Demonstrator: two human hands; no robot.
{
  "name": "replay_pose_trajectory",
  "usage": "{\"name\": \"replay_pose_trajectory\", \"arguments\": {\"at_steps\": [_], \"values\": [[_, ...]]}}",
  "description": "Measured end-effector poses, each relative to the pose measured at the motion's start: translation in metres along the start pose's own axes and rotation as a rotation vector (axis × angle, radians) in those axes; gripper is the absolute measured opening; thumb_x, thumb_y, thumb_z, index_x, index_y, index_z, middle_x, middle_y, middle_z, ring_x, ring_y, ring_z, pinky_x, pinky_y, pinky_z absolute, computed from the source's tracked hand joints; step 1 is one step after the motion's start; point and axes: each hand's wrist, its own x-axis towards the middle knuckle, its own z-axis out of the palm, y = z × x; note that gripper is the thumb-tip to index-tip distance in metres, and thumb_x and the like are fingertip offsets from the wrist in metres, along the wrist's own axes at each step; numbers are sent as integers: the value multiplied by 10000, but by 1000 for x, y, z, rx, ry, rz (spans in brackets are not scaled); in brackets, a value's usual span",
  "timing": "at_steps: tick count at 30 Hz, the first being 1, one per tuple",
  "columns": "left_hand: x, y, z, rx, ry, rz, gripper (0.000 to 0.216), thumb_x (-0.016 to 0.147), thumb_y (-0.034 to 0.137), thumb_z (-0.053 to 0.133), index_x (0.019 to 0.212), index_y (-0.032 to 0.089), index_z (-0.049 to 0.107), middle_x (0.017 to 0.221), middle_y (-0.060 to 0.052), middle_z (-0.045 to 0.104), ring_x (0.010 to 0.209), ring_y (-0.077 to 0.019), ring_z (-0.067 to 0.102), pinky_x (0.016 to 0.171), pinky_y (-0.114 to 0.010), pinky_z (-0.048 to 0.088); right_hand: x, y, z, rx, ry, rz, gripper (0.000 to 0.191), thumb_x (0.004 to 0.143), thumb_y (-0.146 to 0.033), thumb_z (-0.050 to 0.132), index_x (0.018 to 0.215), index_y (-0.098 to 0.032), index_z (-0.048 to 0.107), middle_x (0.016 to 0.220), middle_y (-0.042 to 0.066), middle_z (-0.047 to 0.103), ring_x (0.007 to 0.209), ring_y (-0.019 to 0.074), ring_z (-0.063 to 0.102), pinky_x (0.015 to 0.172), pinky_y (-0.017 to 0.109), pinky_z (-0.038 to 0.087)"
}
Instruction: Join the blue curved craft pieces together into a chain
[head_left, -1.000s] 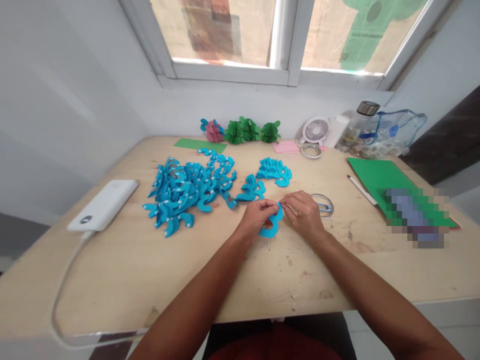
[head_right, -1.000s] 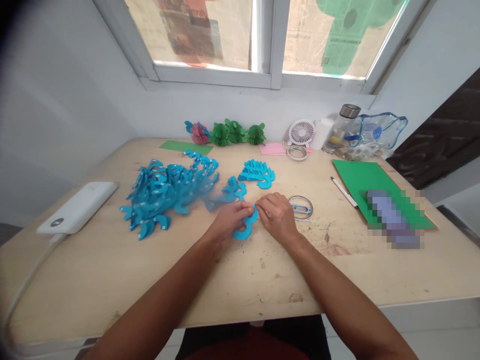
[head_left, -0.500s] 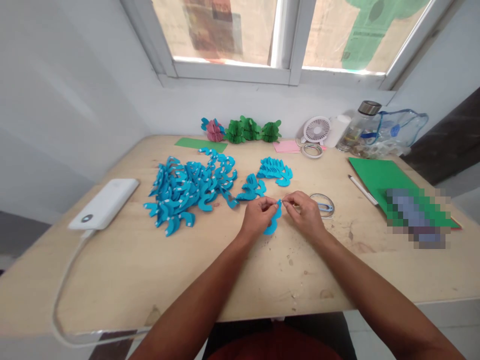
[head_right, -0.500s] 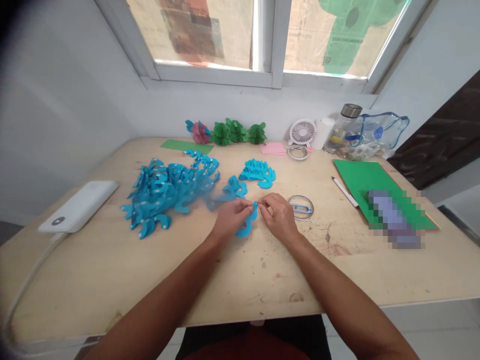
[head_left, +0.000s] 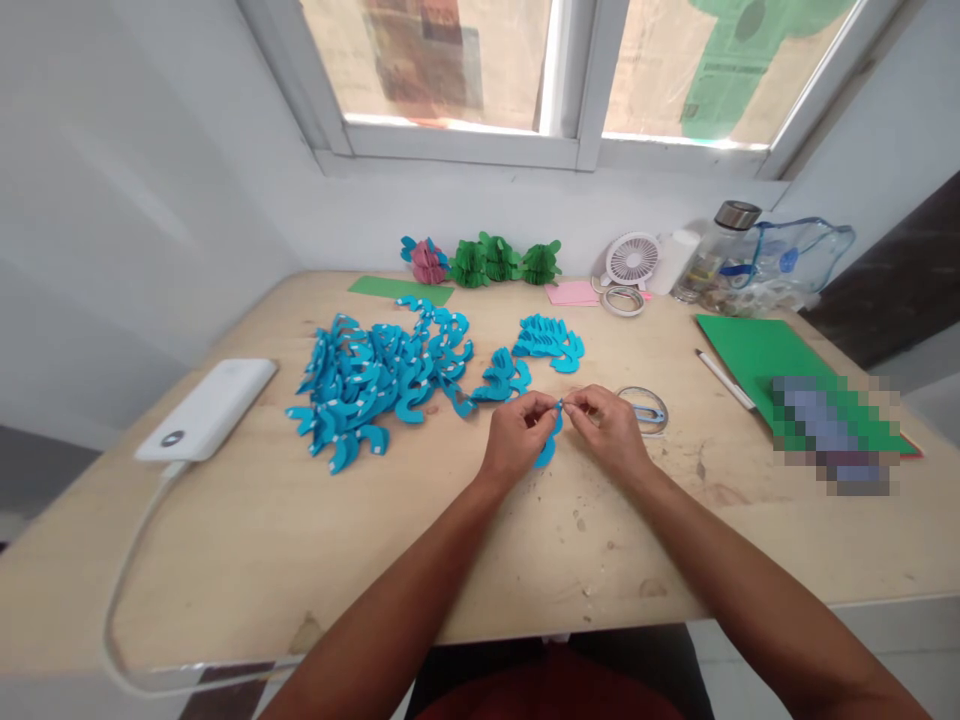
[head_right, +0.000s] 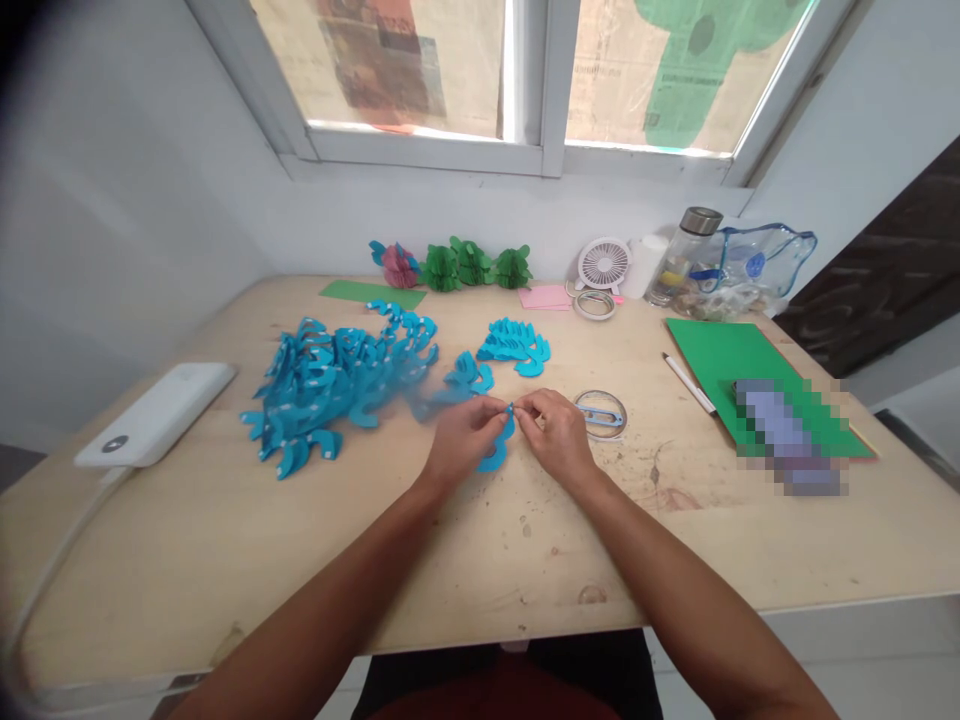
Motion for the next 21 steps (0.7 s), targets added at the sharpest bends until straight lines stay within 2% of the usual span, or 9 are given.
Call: {"name": "replay_pose_trajectory", "arguments": {"at_steps": [3,12,18,21], "values": [[-1,3,0,36,19,25,112,697,201,551,709,181,661,632,6,642,544,-109,536,510,-196,420,0,-2,1,49,12,58,138,789,-245,523,729,-179,627,727,48,652,647,155,569,620,271,442],[-4,2,0,219,73,226,109,738,229,565,732,197,669,744,-27,694,698,-152,610,698,-255,452,0,-6,3,278,-5,320,166,737,-297,564,678,-158,633,621,14,622,550,126,515,516,231,395],[-5,-5,2,386,116,320,147,780,228,527,752,203,669,795,-52,704,785,-188,620,826,-327,426,0,-8,5,340,-1,373,190,728,-311,566,652,-153,640,591,4,604,518,110,481,483,222,366],[-6,-6,2,462,116,363,158,794,225,516,761,210,670,791,-54,701,791,-194,617,830,-335,416,0,-8,6,356,5,388,205,723,-328,566,649,-153,641,593,7,607,517,113,482,473,223,363]]}}
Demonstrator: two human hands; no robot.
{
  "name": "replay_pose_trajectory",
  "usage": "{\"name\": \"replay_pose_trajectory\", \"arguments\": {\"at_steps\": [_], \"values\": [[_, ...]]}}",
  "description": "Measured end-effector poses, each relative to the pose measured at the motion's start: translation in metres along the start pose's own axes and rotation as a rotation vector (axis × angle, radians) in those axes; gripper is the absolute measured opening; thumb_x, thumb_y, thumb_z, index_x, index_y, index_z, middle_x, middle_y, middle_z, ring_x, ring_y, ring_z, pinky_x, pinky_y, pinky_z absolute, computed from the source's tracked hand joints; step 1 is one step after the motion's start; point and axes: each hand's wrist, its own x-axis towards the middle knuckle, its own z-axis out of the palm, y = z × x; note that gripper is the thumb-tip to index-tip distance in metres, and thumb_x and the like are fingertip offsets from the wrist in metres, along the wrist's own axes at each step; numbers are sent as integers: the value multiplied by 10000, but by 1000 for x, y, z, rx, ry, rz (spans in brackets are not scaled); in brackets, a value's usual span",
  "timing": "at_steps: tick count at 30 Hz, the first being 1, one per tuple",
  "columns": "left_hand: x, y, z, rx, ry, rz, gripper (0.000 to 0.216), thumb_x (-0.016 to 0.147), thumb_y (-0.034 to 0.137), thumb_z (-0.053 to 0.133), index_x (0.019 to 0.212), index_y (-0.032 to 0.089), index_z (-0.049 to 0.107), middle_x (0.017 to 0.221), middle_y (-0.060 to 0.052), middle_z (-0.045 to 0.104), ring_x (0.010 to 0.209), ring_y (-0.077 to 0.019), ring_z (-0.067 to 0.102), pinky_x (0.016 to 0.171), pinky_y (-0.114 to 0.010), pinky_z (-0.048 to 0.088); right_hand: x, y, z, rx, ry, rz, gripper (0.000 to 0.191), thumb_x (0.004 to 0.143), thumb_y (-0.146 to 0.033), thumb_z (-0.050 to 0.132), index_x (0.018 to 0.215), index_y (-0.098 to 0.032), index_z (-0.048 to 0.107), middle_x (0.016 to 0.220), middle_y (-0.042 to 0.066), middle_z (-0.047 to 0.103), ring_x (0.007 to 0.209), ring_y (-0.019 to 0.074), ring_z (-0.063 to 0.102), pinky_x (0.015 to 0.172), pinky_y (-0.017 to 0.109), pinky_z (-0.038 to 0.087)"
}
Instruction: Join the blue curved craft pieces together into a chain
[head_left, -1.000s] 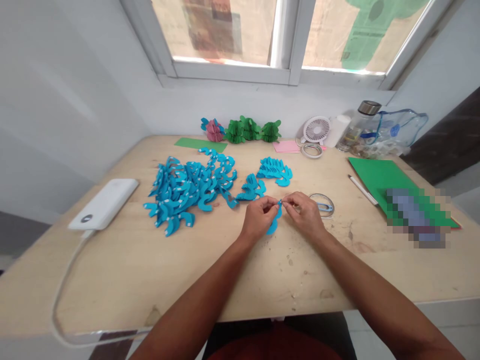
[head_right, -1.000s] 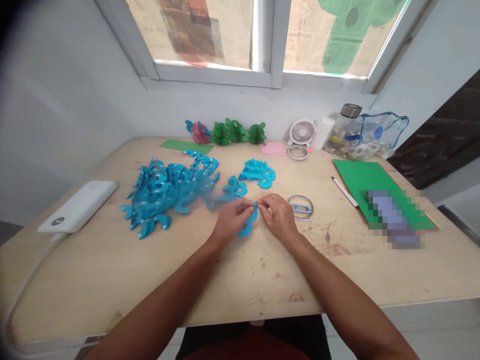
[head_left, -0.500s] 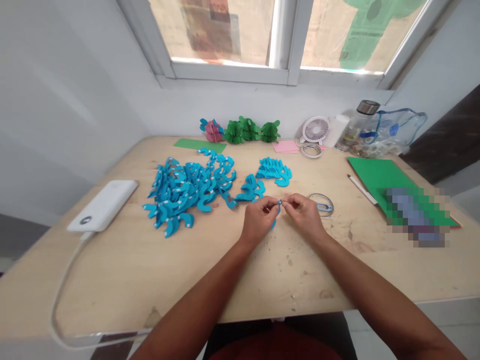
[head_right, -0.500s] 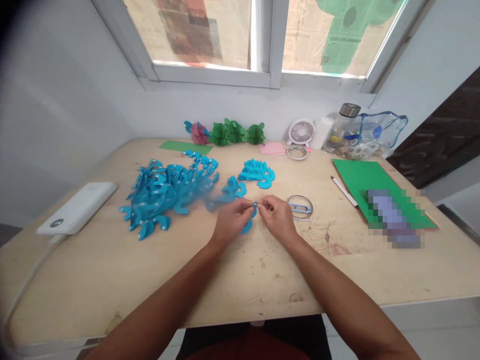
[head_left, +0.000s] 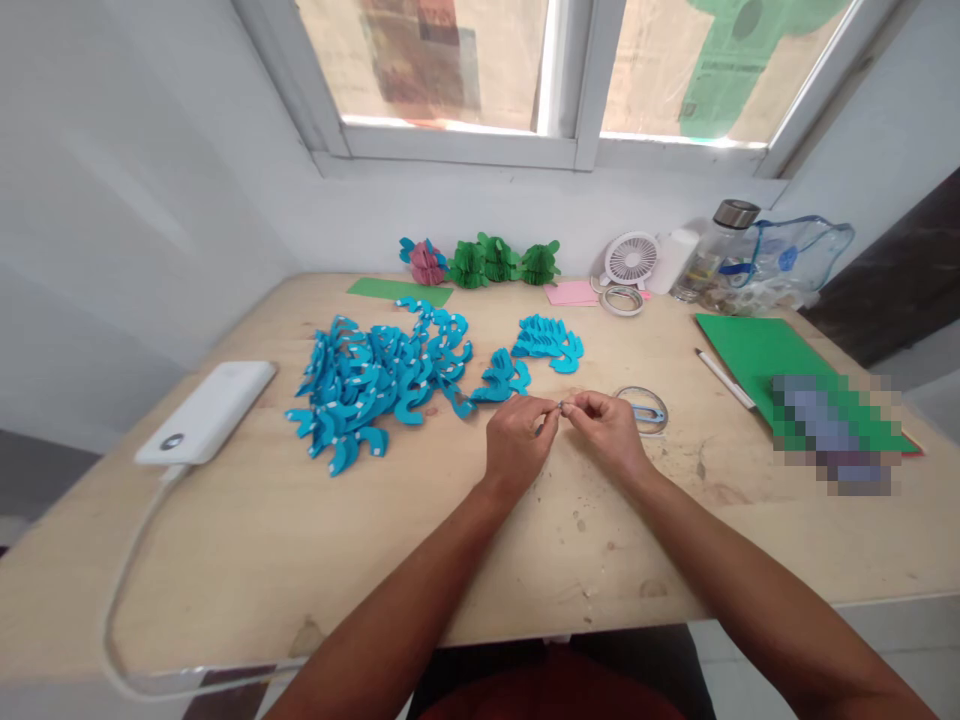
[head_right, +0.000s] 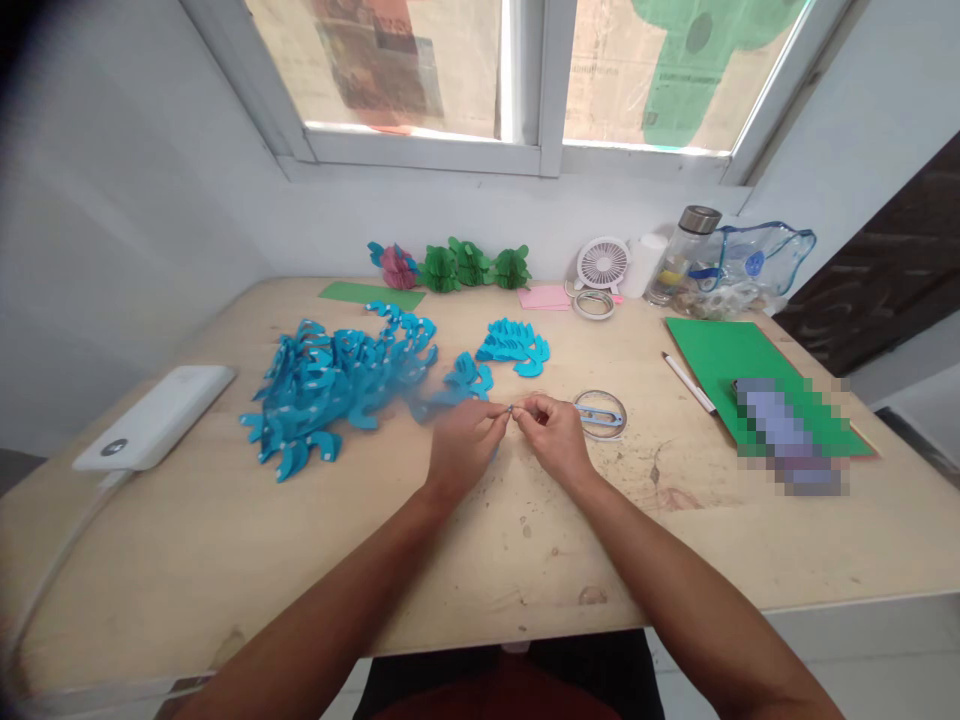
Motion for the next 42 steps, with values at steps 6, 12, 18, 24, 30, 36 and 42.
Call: {"name": "replay_pose_trajectory", "arguments": {"at_steps": [6,12,18,24,30,36,42], "values": [[0,0,0,182,47,125,167,797,206,505,738,188,660,734,-67,676,736,-194,583,687,-303,393,0,3,2,24,8,33,190,703,-318,580,636,-151,642,586,5,605,520,114,479,484,228,374],[1,0,1,351,101,228,195,786,173,493,634,183,614,616,-52,608,673,-181,540,652,-305,347,0,5,5,37,-10,14,218,720,-324,561,629,-151,658,596,12,615,579,140,534,535,240,400],[3,-1,-1,345,140,242,177,754,152,510,615,182,615,608,-54,611,673,-189,550,656,-313,358,-2,-1,5,107,-43,72,235,742,-308,525,732,-155,702,700,43,683,677,163,595,627,265,453],[3,-1,-2,112,130,47,130,722,148,522,674,201,631,701,-36,671,727,-181,594,719,-302,423,-3,-6,7,175,-22,95,236,734,-295,528,801,-148,700,772,58,704,632,134,585,603,258,470],[5,3,-6,-199,135,-211,71,680,209,573,641,206,633,676,-10,660,684,-155,604,677,-257,460,-1,-4,7,275,-27,169,279,707,-282,539,919,-137,650,718,47,688,525,102,543,503,225,433],[8,3,-6,-527,41,-484,140,656,308,619,671,170,643,593,4,602,526,-111,524,443,-200,399,0,-6,1,270,-37,119,245,728,-307,530,859,-147,662,725,44,673,569,107,546,520,223,426],[9,5,-5,-680,8,-568,203,625,330,657,698,140,658,610,-10,602,525,-94,509,407,-168,376,-1,-7,-1,174,-52,39,210,753,-311,529,753,-163,678,698,25,645,622,124,539,570,235,422]]}}
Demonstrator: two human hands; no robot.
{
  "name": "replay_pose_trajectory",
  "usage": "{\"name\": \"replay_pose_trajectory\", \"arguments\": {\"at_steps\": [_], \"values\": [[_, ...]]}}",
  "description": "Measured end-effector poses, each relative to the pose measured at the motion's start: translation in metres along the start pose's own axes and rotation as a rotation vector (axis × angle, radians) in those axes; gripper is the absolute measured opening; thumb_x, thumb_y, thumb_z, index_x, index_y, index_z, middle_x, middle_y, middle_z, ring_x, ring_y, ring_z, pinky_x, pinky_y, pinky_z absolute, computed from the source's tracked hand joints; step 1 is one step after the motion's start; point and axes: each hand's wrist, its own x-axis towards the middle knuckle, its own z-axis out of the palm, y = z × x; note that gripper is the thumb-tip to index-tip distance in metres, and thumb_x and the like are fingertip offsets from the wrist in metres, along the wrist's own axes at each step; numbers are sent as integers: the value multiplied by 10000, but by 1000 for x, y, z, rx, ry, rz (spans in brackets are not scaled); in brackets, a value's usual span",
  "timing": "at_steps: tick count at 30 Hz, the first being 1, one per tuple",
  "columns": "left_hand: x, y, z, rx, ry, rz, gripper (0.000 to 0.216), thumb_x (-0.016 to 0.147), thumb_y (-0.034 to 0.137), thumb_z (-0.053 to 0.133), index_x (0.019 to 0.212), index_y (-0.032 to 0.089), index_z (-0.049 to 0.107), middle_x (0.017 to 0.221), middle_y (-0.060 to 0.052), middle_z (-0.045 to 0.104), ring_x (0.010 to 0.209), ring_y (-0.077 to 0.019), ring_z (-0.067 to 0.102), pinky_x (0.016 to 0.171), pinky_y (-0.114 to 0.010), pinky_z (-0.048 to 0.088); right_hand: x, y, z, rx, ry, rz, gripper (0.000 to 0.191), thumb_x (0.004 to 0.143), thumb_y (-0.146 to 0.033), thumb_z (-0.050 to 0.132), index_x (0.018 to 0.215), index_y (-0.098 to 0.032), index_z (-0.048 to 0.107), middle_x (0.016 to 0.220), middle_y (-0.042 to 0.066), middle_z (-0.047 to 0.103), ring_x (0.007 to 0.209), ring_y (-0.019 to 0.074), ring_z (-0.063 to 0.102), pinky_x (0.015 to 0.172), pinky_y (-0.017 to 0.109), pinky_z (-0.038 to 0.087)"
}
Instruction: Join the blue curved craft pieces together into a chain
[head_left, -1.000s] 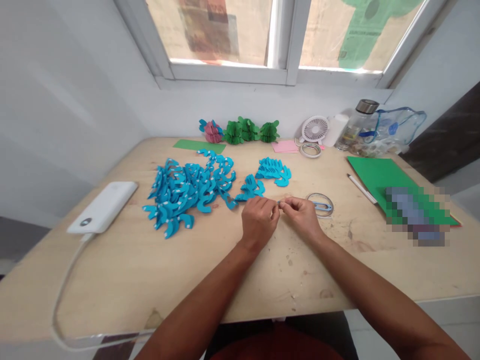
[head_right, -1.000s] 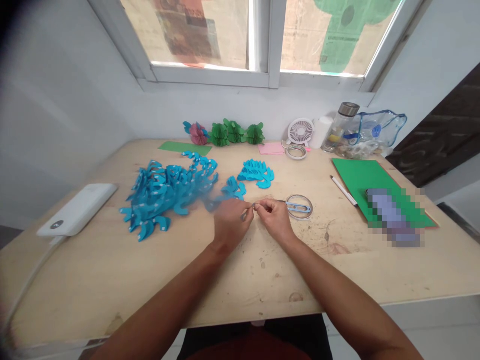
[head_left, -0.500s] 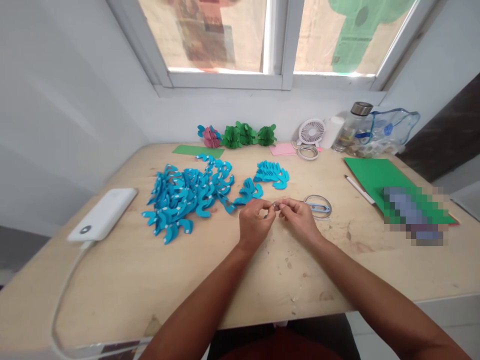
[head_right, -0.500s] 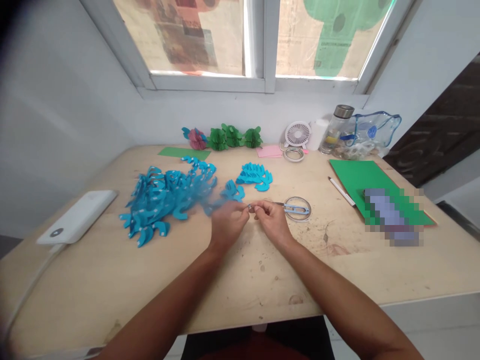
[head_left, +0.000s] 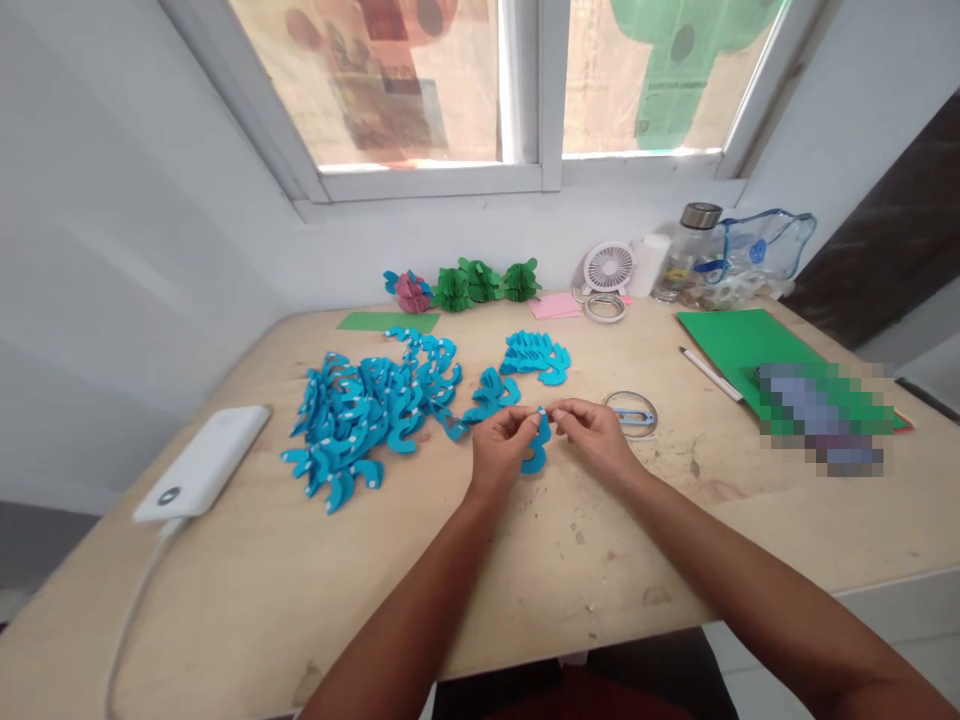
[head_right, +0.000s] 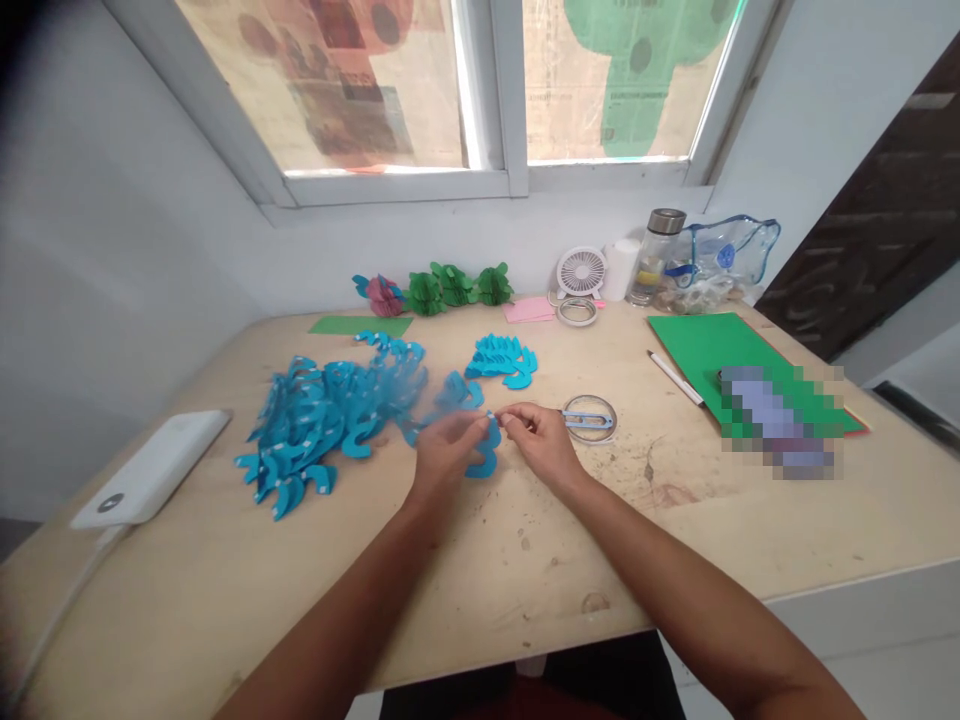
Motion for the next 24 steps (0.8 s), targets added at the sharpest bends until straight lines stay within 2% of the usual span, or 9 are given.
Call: {"name": "replay_pose_trajectory", "arguments": {"at_steps": [8,14,18,24], "values": [[0,-2,2,-61,-49,-20,223,608,342,682,671,129,660,601,-14,603,536,-100,513,406,-169,369,1,-5,-2,42,34,44,219,740,-340,569,734,-153,683,628,17,614,568,113,500,515,221,378],[1,-1,1,-70,-72,2,191,616,324,674,634,134,658,598,-10,606,542,-97,521,432,-175,386,0,-9,-3,124,18,83,191,700,-344,627,724,-160,674,611,-2,597,560,101,484,531,227,382],[-2,2,1,-59,-87,-33,209,611,336,670,668,135,661,588,-1,586,517,-94,501,380,-167,344,1,-9,-4,145,6,91,187,676,-342,652,714,-160,668,596,-11,587,544,91,466,524,227,366],[-4,6,2,-48,-94,-27,207,619,332,661,658,129,659,536,21,555,427,-56,427,381,-169,324,1,-7,-2,178,13,116,205,652,-358,672,679,-158,636,558,-26,555,507,79,433,492,223,332]]}}
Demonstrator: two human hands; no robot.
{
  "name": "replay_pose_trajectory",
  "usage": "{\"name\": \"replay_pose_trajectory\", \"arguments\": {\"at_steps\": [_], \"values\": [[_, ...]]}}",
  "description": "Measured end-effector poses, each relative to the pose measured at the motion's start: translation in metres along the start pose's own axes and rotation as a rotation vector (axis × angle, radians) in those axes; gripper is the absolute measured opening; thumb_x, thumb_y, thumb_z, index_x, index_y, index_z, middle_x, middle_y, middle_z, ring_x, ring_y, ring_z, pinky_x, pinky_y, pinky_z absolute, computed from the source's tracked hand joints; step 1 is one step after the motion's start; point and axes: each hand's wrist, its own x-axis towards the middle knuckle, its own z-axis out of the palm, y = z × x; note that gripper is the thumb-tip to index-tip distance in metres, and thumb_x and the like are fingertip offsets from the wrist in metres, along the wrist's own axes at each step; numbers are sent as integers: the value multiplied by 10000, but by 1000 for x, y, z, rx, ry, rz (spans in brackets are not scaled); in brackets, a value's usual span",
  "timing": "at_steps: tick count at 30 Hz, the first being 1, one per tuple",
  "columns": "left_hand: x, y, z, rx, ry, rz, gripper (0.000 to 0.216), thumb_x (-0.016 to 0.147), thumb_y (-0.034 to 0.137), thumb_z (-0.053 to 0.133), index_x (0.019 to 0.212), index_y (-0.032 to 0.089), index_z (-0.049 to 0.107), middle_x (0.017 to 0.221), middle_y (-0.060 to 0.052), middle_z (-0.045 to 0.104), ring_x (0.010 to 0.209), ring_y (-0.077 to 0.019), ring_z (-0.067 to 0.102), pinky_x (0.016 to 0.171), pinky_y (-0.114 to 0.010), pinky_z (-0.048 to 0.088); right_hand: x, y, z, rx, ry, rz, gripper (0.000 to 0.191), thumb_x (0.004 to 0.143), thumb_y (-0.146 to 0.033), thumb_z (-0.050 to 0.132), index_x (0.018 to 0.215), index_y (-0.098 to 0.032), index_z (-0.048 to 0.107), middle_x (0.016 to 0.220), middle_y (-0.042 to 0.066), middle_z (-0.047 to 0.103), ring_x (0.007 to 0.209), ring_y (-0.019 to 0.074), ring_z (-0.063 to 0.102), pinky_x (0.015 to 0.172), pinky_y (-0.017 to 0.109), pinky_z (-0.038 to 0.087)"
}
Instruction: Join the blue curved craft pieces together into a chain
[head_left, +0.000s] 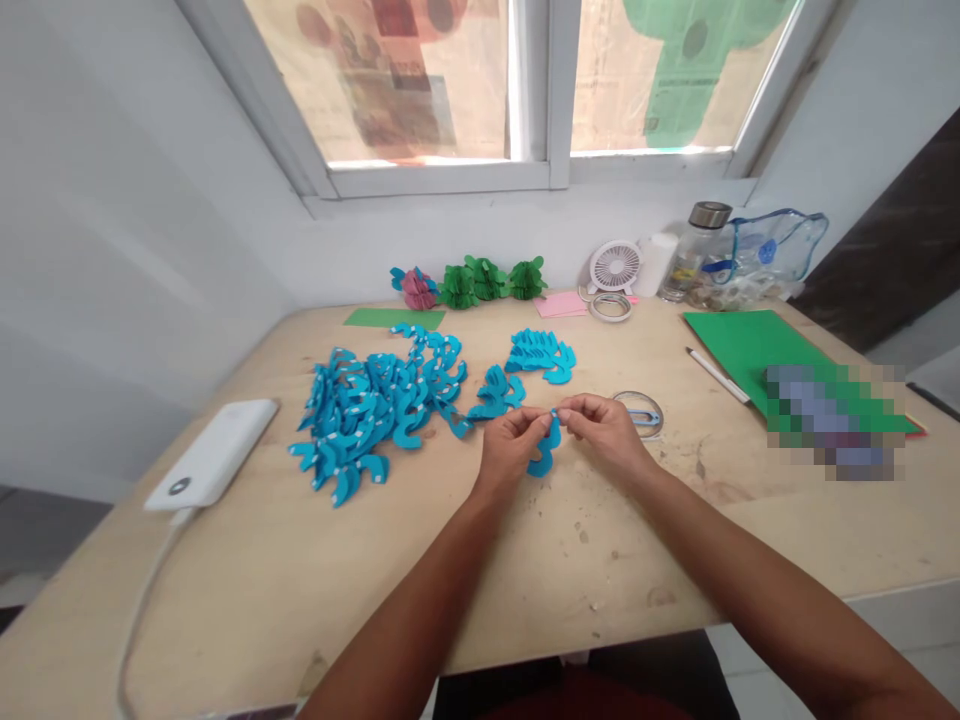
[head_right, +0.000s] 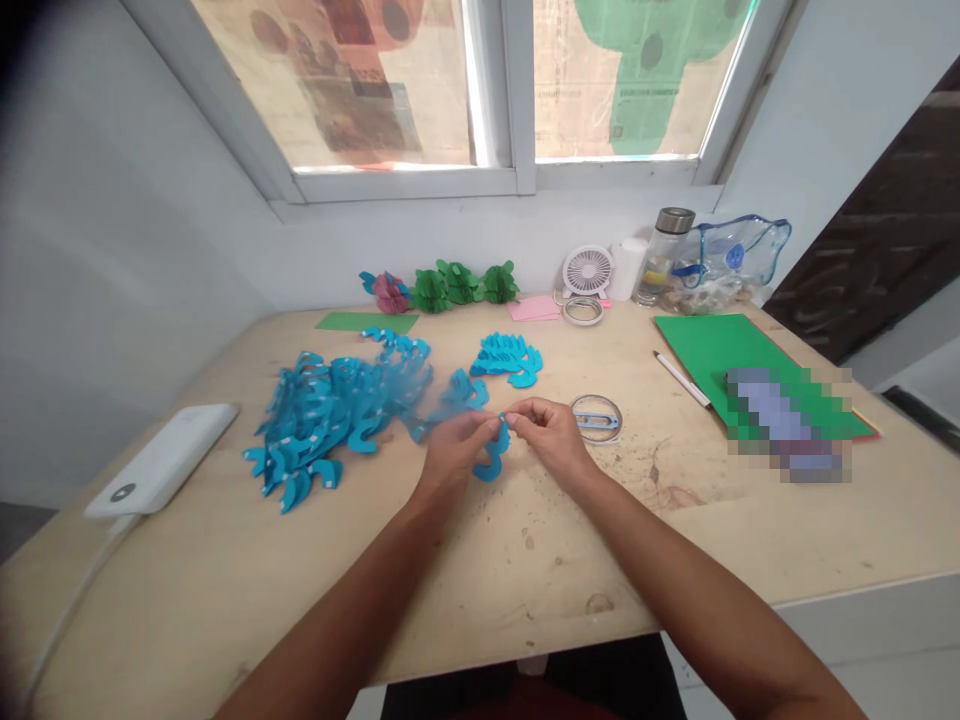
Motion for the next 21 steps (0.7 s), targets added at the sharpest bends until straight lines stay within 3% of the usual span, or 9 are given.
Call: {"name": "replay_pose_trajectory", "arguments": {"at_steps": [21], "values": [[-3,5,1,29,11,-11,215,621,349,653,624,134,655,527,22,562,379,-48,412,345,-168,301,1,6,0,29,-48,8,249,700,-407,634,684,-161,602,557,-21,551,502,88,445,486,226,324]]}}
